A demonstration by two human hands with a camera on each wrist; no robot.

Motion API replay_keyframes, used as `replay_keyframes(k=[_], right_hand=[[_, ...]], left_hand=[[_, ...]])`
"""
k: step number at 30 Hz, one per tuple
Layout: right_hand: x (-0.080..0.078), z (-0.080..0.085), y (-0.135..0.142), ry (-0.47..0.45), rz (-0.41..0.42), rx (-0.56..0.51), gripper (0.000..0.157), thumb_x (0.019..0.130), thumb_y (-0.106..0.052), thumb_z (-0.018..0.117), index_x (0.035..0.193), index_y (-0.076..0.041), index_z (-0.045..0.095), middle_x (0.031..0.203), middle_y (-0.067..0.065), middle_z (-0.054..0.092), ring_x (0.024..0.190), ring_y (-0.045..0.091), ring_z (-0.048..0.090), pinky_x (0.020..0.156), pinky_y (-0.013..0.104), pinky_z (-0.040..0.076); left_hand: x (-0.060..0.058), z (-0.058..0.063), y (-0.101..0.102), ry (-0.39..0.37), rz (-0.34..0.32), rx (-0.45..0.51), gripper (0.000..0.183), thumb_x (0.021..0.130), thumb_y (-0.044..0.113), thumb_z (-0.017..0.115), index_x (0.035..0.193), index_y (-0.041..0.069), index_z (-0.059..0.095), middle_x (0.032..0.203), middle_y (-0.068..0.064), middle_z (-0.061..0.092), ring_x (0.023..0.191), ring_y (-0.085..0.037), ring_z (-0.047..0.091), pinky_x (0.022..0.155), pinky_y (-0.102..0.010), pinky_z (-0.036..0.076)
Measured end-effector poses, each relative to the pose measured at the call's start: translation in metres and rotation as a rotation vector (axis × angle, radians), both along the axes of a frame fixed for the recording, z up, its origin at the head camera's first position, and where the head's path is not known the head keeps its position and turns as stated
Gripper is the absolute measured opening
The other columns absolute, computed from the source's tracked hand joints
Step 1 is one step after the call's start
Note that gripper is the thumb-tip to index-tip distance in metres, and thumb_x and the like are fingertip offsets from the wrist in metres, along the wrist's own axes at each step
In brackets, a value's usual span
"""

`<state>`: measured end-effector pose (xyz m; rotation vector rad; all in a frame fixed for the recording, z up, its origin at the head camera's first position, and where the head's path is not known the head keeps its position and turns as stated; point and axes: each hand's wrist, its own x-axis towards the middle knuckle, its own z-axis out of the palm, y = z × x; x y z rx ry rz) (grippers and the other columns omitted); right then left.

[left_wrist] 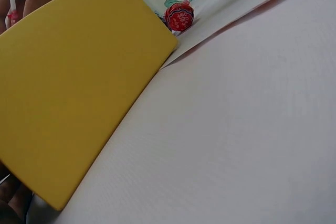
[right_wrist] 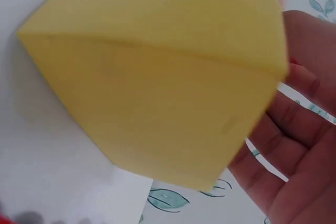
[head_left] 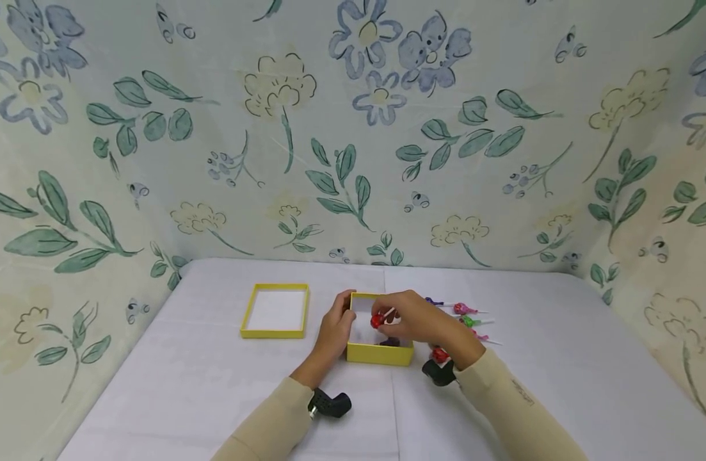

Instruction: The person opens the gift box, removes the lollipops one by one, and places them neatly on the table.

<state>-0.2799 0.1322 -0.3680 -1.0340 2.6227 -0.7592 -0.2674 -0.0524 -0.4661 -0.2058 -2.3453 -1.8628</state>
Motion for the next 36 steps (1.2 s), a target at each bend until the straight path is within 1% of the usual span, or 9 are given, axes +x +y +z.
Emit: replay_keyframes(k=[3, 8, 11, 15, 19, 22, 25, 33, 36], right_hand=[[0.006, 0.006, 0.006, 0.018, -0.020, -0.027, 0.021, 0.083, -0.014, 0.074, 0.102, -0.018, 0.067, 0.094, -0.012, 0.066, 0.093, 0.008, 0.063, 0.082, 0.032, 0.055], [0.015, 0.012, 0.016, 0.073, -0.056, -0.080, 0.022, 0.083, -0.017, 0.075, 0.103, -0.020, 0.066, 0.094, -0.014, 0.067, 0.094, 0.007, 0.063, 0.085, 0.032, 0.054], [0.018, 0.012, 0.022, 0.103, -0.066, -0.115, 0.021, 0.083, -0.019, 0.075, 0.103, -0.021, 0.066, 0.094, -0.014, 0.067, 0.094, 0.008, 0.063, 0.084, 0.034, 0.055], [0.022, 0.010, 0.032, 0.141, -0.083, -0.163, 0.021, 0.083, -0.018, 0.074, 0.102, -0.022, 0.067, 0.094, -0.014, 0.067, 0.094, 0.010, 0.064, 0.082, 0.041, 0.055], [0.026, 0.010, 0.044, 0.152, -0.106, -0.196, 0.022, 0.083, -0.016, 0.075, 0.103, -0.022, 0.068, 0.095, -0.013, 0.067, 0.093, 0.009, 0.063, 0.082, 0.043, 0.055], [0.028, 0.009, 0.052, 0.167, -0.120, -0.193, 0.023, 0.083, -0.015, 0.075, 0.103, -0.021, 0.067, 0.096, -0.012, 0.068, 0.093, 0.008, 0.064, 0.083, 0.040, 0.055], [0.030, 0.007, 0.058, 0.182, -0.138, -0.186, 0.023, 0.083, -0.014, 0.075, 0.105, -0.021, 0.067, 0.097, -0.012, 0.068, 0.094, 0.009, 0.065, 0.083, 0.039, 0.055], [0.036, 0.003, 0.072, 0.213, -0.229, -0.149, 0.023, 0.082, -0.020, 0.077, 0.102, -0.027, 0.068, 0.095, -0.017, 0.067, 0.091, 0.005, 0.064, 0.082, 0.037, 0.056], [0.038, 0.003, 0.078, 0.211, -0.246, -0.149, 0.024, 0.081, -0.019, 0.077, 0.103, -0.024, 0.067, 0.096, -0.014, 0.068, 0.091, 0.007, 0.065, 0.083, 0.041, 0.055]], left_hand=[[0.000, 0.000, 0.000, -0.006, -0.002, 0.005, 0.047, 0.095, 0.011, 0.036, 0.142, 0.010, 0.041, 0.141, -0.008, 0.050, 0.121, -0.024, 0.050, 0.101, -0.042, 0.043], [-0.001, 0.000, 0.000, -0.014, 0.013, 0.017, 0.048, 0.094, 0.012, 0.037, 0.142, 0.011, 0.042, 0.142, -0.007, 0.049, 0.123, -0.023, 0.048, 0.104, -0.044, 0.041], [-0.001, 0.000, 0.000, -0.016, 0.020, 0.017, 0.048, 0.094, 0.013, 0.037, 0.141, 0.012, 0.042, 0.141, -0.007, 0.049, 0.123, -0.022, 0.049, 0.104, -0.044, 0.041], [0.000, 0.000, 0.000, -0.011, 0.012, 0.015, 0.049, 0.094, 0.012, 0.037, 0.142, 0.011, 0.041, 0.141, -0.008, 0.049, 0.122, -0.023, 0.049, 0.104, -0.045, 0.040], [0.000, 0.001, 0.001, -0.020, 0.011, 0.024, 0.049, 0.094, 0.012, 0.037, 0.143, 0.010, 0.041, 0.141, -0.008, 0.049, 0.125, -0.024, 0.048, 0.105, -0.045, 0.039], [0.001, 0.002, 0.002, -0.024, 0.010, 0.026, 0.050, 0.094, 0.012, 0.037, 0.143, 0.010, 0.040, 0.142, -0.008, 0.048, 0.126, -0.024, 0.047, 0.106, -0.045, 0.038], [0.001, 0.002, 0.002, -0.018, 0.009, 0.029, 0.049, 0.094, 0.011, 0.037, 0.143, 0.010, 0.040, 0.142, -0.008, 0.049, 0.126, -0.024, 0.048, 0.106, -0.045, 0.038], [0.002, 0.002, 0.002, -0.017, 0.009, 0.034, 0.049, 0.095, 0.011, 0.037, 0.144, 0.010, 0.040, 0.143, -0.008, 0.047, 0.129, -0.024, 0.046, 0.107, -0.045, 0.037], [0.003, 0.002, 0.002, -0.022, 0.014, 0.029, 0.049, 0.094, 0.012, 0.037, 0.143, 0.011, 0.041, 0.143, -0.007, 0.047, 0.128, -0.024, 0.046, 0.107, -0.044, 0.037]])
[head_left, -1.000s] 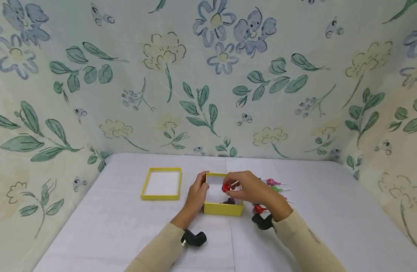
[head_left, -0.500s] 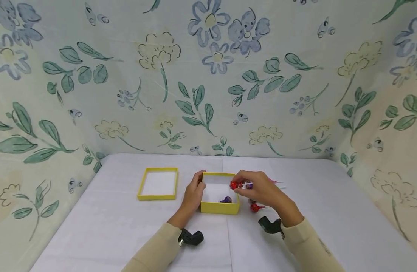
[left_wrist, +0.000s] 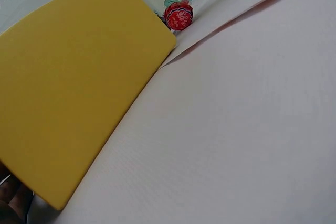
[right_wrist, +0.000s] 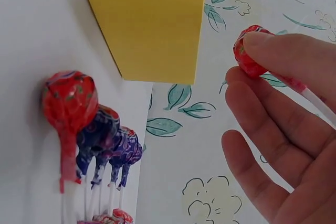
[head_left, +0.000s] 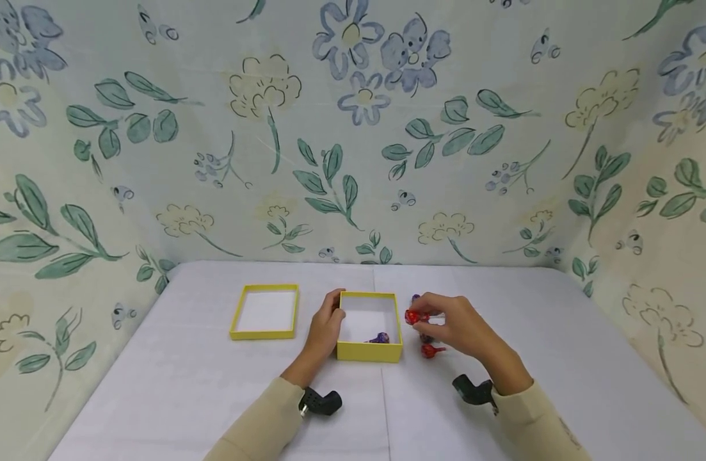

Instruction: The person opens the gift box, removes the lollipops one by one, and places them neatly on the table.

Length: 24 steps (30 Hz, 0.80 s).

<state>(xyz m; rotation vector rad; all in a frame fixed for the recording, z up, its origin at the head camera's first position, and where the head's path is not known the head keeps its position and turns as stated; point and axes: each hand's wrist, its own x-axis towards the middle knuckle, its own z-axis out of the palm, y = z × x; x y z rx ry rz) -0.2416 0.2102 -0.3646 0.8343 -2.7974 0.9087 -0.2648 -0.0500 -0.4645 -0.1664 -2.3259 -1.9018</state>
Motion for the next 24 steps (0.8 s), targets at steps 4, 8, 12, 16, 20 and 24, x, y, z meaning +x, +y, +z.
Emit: replay_keyframes(k=[4, 8, 12, 16, 20, 24], right_hand=[[0.003, -0.001, 0.009, -0.006, -0.027, 0.006, 0.026, 0.081, -0.014, 0.077, 0.104, -0.020, 0.066, 0.097, -0.009, 0.070, 0.092, 0.011, 0.066, 0.083, 0.045, 0.055], [0.004, -0.003, 0.017, -0.003, -0.044, 0.012, 0.027, 0.081, -0.011, 0.076, 0.106, -0.017, 0.065, 0.101, -0.004, 0.070, 0.094, 0.015, 0.067, 0.082, 0.042, 0.055], [0.007, -0.005, 0.026, -0.025, -0.045, 0.002, 0.027, 0.081, -0.010, 0.075, 0.105, -0.017, 0.064, 0.101, -0.004, 0.069, 0.096, 0.016, 0.066, 0.083, 0.039, 0.055], [0.009, -0.008, 0.032, -0.062, -0.040, -0.014, 0.028, 0.082, -0.011, 0.075, 0.107, -0.018, 0.063, 0.103, -0.005, 0.068, 0.097, 0.015, 0.066, 0.084, 0.038, 0.055], [0.008, -0.009, 0.038, -0.065, -0.016, -0.017, 0.031, 0.084, -0.011, 0.073, 0.113, -0.014, 0.064, 0.106, -0.003, 0.068, 0.098, 0.016, 0.066, 0.084, 0.039, 0.055], [0.006, -0.009, 0.044, -0.045, -0.006, -0.018, 0.031, 0.084, -0.010, 0.072, 0.114, -0.013, 0.067, 0.105, -0.003, 0.068, 0.095, 0.017, 0.066, 0.083, 0.042, 0.055]], left_hand=[[0.000, 0.000, 0.000, -0.008, 0.002, -0.003, 0.049, 0.094, 0.012, 0.038, 0.143, 0.012, 0.041, 0.143, -0.007, 0.048, 0.128, -0.024, 0.046, 0.107, -0.044, 0.037], [0.000, 0.001, 0.000, -0.006, 0.003, -0.003, 0.050, 0.093, 0.012, 0.037, 0.143, 0.011, 0.041, 0.142, -0.006, 0.049, 0.126, -0.024, 0.047, 0.106, -0.045, 0.038], [0.001, 0.002, 0.001, -0.009, -0.001, 0.000, 0.050, 0.093, 0.012, 0.037, 0.143, 0.009, 0.041, 0.141, -0.007, 0.049, 0.125, -0.024, 0.048, 0.106, -0.045, 0.038], [0.001, 0.002, 0.003, -0.016, -0.002, -0.003, 0.050, 0.093, 0.012, 0.037, 0.143, 0.009, 0.040, 0.142, -0.008, 0.048, 0.127, -0.025, 0.047, 0.107, -0.046, 0.037], [0.001, 0.003, 0.004, -0.029, 0.006, 0.000, 0.050, 0.094, 0.011, 0.037, 0.144, 0.009, 0.040, 0.143, -0.009, 0.046, 0.129, -0.026, 0.045, 0.108, -0.046, 0.036], [0.002, 0.004, 0.002, -0.038, 0.010, -0.003, 0.049, 0.094, 0.011, 0.037, 0.144, 0.011, 0.040, 0.144, -0.009, 0.046, 0.129, -0.026, 0.045, 0.108, -0.046, 0.035]])
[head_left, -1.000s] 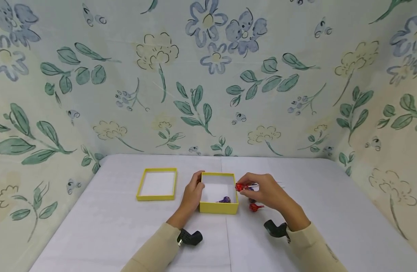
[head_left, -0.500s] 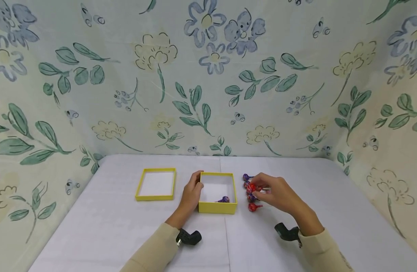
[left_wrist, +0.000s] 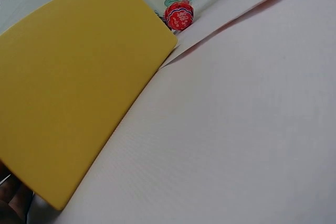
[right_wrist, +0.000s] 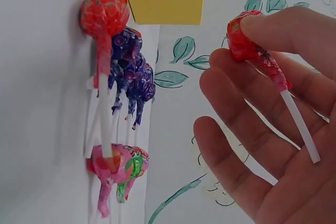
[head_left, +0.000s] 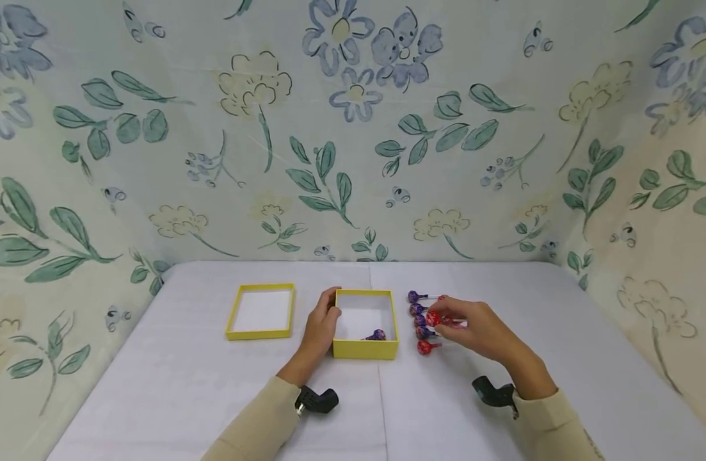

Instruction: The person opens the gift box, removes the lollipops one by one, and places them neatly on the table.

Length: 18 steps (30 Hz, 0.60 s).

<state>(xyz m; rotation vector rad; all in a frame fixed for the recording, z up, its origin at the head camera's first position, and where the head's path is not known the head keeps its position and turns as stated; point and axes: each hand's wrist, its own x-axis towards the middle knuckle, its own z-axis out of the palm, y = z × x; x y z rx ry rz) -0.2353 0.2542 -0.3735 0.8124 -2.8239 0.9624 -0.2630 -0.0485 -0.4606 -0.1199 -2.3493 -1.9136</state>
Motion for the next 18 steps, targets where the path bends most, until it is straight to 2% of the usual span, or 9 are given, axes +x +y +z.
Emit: replay_keyframes(k=[6, 12, 18], right_hand=[[-0.002, 0.002, 0.011, 0.028, -0.022, 0.017, 0.032, 0.083, -0.012, 0.074, 0.114, -0.014, 0.067, 0.104, -0.007, 0.067, 0.091, 0.011, 0.062, 0.083, 0.039, 0.055], [-0.001, 0.003, 0.022, -0.030, -0.021, 0.027, 0.029, 0.085, -0.014, 0.073, 0.113, -0.014, 0.067, 0.101, -0.009, 0.067, 0.090, 0.011, 0.061, 0.083, 0.042, 0.054], [-0.001, 0.003, 0.032, -0.068, -0.053, 0.047, 0.030, 0.086, -0.013, 0.071, 0.115, -0.013, 0.066, 0.102, -0.006, 0.066, 0.091, 0.015, 0.060, 0.085, 0.044, 0.053]], left_hand=[[0.002, 0.002, -0.003, -0.002, 0.004, 0.009, 0.050, 0.094, 0.011, 0.037, 0.144, 0.011, 0.040, 0.145, -0.009, 0.045, 0.131, -0.025, 0.043, 0.109, -0.047, 0.034], [0.002, 0.001, -0.002, -0.004, 0.003, 0.010, 0.050, 0.094, 0.011, 0.038, 0.144, 0.011, 0.040, 0.146, -0.009, 0.044, 0.131, -0.025, 0.043, 0.109, -0.048, 0.034], [0.001, 0.001, 0.000, 0.003, -0.008, 0.015, 0.051, 0.094, 0.011, 0.037, 0.144, 0.010, 0.039, 0.146, -0.008, 0.044, 0.132, -0.025, 0.042, 0.109, -0.047, 0.033]])
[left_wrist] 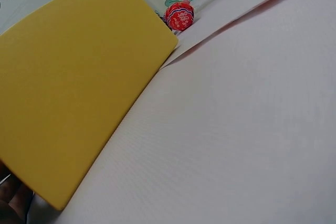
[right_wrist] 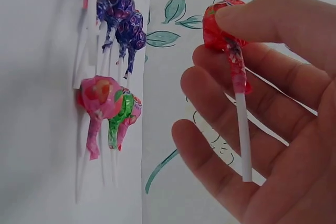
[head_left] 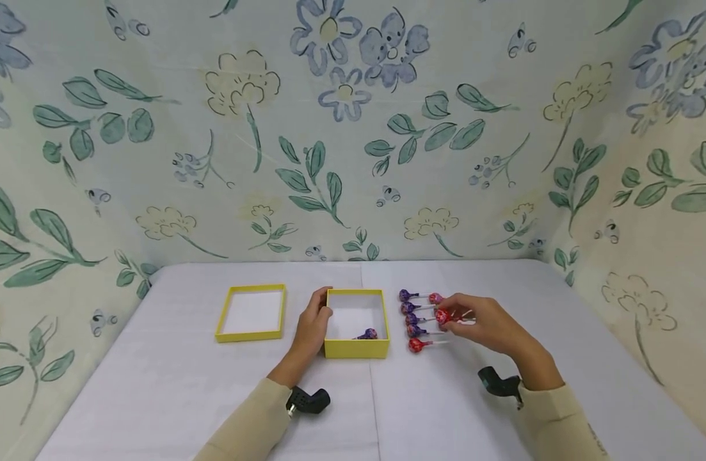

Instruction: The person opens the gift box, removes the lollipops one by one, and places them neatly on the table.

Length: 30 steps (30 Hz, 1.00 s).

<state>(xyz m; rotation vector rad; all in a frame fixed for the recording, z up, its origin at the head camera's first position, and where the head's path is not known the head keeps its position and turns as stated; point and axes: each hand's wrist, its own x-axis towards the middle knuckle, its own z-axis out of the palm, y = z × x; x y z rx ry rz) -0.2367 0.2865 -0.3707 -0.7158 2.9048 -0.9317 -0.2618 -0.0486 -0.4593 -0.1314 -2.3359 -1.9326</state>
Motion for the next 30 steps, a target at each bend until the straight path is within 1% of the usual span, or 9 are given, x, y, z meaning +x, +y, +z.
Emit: replay_keyframes(k=[4, 12, 16, 23, 30], right_hand=[[-0.002, -0.002, 0.003, -0.015, -0.013, 0.025, 0.031, 0.085, -0.012, 0.071, 0.116, -0.011, 0.065, 0.100, -0.005, 0.065, 0.090, 0.015, 0.059, 0.084, 0.043, 0.053], [-0.004, -0.008, 0.009, -0.056, -0.047, 0.068, 0.026, 0.084, -0.011, 0.071, 0.109, -0.011, 0.064, 0.095, -0.005, 0.065, 0.087, 0.014, 0.059, 0.082, 0.040, 0.053], [-0.006, -0.011, 0.012, -0.085, -0.055, 0.082, 0.024, 0.084, -0.011, 0.071, 0.107, -0.012, 0.064, 0.092, -0.005, 0.064, 0.086, 0.015, 0.058, 0.081, 0.037, 0.053], [-0.010, -0.016, 0.015, -0.169, -0.046, 0.104, 0.024, 0.084, -0.013, 0.072, 0.107, -0.016, 0.065, 0.087, -0.004, 0.062, 0.084, 0.016, 0.056, 0.073, 0.030, 0.051], [-0.010, -0.017, 0.016, -0.201, -0.024, 0.108, 0.027, 0.084, -0.011, 0.072, 0.111, -0.013, 0.067, 0.088, -0.001, 0.061, 0.084, 0.019, 0.055, 0.069, 0.028, 0.050]], left_hand=[[-0.001, 0.000, -0.001, 0.001, 0.003, -0.002, 0.050, 0.094, 0.011, 0.037, 0.144, 0.011, 0.039, 0.146, -0.008, 0.044, 0.131, -0.024, 0.043, 0.109, -0.047, 0.033], [-0.001, 0.000, -0.002, 0.010, -0.009, 0.005, 0.050, 0.094, 0.010, 0.038, 0.144, 0.012, 0.040, 0.144, -0.009, 0.046, 0.129, -0.026, 0.044, 0.109, -0.048, 0.034], [-0.001, -0.001, -0.001, 0.009, -0.004, 0.000, 0.050, 0.093, 0.011, 0.038, 0.143, 0.012, 0.040, 0.144, -0.009, 0.046, 0.129, -0.026, 0.045, 0.108, -0.047, 0.034], [-0.002, -0.001, -0.001, 0.004, 0.001, 0.006, 0.050, 0.093, 0.011, 0.038, 0.143, 0.013, 0.041, 0.144, -0.009, 0.046, 0.129, -0.026, 0.044, 0.108, -0.047, 0.034], [-0.002, 0.000, -0.001, -0.003, 0.002, 0.008, 0.050, 0.093, 0.010, 0.038, 0.143, 0.013, 0.041, 0.145, -0.009, 0.046, 0.130, -0.025, 0.044, 0.109, -0.047, 0.034]])
